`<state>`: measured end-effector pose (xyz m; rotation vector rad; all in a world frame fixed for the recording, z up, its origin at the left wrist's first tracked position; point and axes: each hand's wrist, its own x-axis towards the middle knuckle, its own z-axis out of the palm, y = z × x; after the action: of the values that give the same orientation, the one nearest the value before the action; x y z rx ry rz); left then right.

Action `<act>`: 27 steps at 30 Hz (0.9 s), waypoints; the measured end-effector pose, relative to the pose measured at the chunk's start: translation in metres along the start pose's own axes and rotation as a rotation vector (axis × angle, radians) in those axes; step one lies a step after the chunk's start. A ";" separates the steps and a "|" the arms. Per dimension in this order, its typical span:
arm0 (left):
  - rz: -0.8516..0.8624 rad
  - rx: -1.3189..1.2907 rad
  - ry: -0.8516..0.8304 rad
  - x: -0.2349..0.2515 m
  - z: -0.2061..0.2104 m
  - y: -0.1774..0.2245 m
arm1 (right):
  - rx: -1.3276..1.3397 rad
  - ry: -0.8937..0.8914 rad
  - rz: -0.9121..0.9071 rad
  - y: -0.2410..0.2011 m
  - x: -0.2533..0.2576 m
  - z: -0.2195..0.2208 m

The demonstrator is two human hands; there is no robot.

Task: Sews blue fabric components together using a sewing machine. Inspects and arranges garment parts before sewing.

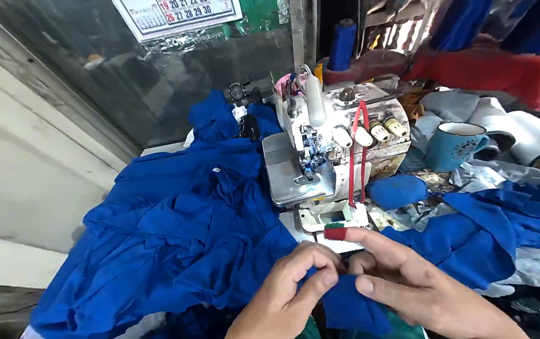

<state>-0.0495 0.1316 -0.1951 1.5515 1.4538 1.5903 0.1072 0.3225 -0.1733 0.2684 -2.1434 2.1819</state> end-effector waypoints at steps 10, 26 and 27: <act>-0.204 -0.441 0.182 -0.012 0.011 -0.029 | 0.212 0.397 -0.192 0.055 0.006 0.008; -0.251 -0.987 0.299 -0.025 0.040 -0.038 | 0.604 0.031 -0.032 0.061 -0.018 0.010; -0.225 -1.058 0.316 -0.022 0.040 -0.034 | 0.627 0.020 -0.023 0.065 -0.018 0.013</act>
<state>-0.0184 0.1369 -0.2431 0.5261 0.6233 2.0025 0.1145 0.3097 -0.2399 0.2945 -1.3733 2.7612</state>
